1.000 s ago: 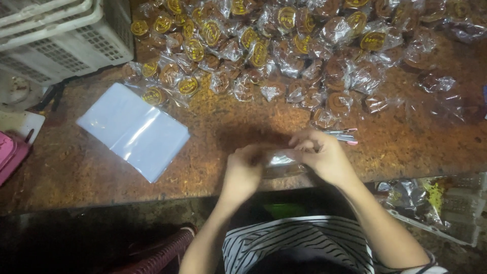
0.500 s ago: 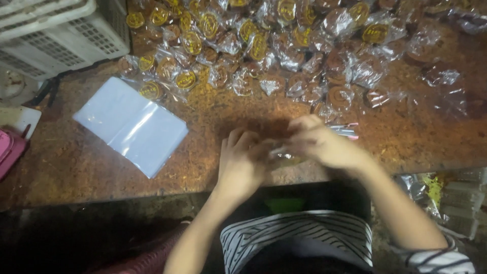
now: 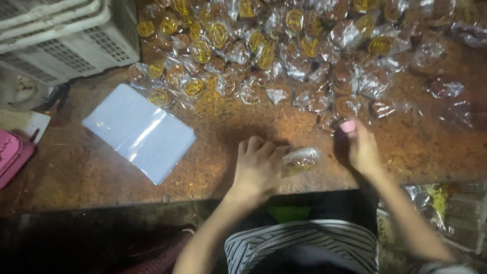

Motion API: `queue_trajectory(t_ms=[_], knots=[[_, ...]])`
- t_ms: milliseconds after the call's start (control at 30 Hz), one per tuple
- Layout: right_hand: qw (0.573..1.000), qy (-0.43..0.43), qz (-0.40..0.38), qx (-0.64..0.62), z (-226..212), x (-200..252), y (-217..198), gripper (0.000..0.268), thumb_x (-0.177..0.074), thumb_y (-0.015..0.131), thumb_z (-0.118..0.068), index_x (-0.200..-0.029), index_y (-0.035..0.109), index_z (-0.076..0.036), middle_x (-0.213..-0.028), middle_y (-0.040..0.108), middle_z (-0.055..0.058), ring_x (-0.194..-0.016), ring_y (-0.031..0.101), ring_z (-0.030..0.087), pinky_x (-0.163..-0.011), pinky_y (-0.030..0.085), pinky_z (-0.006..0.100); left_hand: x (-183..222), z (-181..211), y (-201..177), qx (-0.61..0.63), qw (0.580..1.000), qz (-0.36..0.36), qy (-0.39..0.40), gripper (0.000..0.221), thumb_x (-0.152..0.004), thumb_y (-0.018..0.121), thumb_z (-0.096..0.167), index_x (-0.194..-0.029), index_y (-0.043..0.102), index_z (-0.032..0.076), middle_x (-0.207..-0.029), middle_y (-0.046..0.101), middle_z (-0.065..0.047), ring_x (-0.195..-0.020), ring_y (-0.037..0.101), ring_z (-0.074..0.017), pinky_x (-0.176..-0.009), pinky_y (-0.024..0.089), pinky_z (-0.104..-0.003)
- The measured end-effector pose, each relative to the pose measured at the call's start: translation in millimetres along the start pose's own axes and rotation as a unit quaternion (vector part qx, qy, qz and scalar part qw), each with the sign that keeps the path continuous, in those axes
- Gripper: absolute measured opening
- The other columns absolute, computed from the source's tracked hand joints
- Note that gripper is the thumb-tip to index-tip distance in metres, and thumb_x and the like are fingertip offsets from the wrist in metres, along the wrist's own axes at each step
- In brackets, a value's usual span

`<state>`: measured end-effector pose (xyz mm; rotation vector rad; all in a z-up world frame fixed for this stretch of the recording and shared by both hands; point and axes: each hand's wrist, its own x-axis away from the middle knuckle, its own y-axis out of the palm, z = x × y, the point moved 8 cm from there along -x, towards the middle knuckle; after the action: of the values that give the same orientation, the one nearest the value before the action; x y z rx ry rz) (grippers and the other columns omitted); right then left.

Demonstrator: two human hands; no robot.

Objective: The person places several individually wrapped bakery items into a larger clear plastic bag and then secures the bag using a stapler.

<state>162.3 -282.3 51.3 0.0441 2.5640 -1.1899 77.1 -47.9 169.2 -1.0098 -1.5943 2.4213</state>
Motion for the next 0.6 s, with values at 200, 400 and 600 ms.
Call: queue_trajectory(t_ms=[200, 400, 600], knots=[[0.688, 0.171, 0.327, -0.625, -27, 32, -6, 0.025, -0.1, 0.066, -0.038, -0.094, 0.058, -0.015, -0.081, 0.054, 0.01, -0.068, 0.061, 0.026, -0.058, 0.058, 0.043, -5, 11, -9, -0.052, 0.996, 0.07, -0.005, 0.016, -0.077, 0.063, 0.021, -0.085, 0.074, 0.014, -0.076, 0.059, -0.004, -0.081, 0.056, -0.0286, -0.068, 0.041, -0.041], [0.877, -0.185, 0.31, -0.317, -151, 32, -6, 0.023, -0.083, 0.074, -0.002, -0.067, 0.058, 0.0, -0.059, 0.058, 0.016, -0.058, 0.066, 0.036, -0.094, 0.054, 0.057, 3, 9, -22, -0.012, 0.992, 0.128, -0.013, 0.011, -0.072, 0.064, 0.013, -0.076, 0.073, 0.012, -0.073, 0.062, -0.002, -0.081, 0.059, -0.029, -0.069, 0.04, -0.039], [0.926, -0.12, 0.292, -0.207, -127, 32, 8, 0.033, -0.083, 0.077, -0.013, -0.06, 0.054, -0.007, -0.049, 0.051, 0.01, -0.051, 0.061, 0.033, -0.064, 0.056, 0.041, 37, 9, -18, -0.008, 0.98, 0.197, -0.006, 0.008, -0.076, 0.068, 0.013, -0.081, 0.071, 0.017, -0.087, 0.064, -0.001, -0.088, 0.061, -0.0288, -0.071, 0.041, -0.04]])
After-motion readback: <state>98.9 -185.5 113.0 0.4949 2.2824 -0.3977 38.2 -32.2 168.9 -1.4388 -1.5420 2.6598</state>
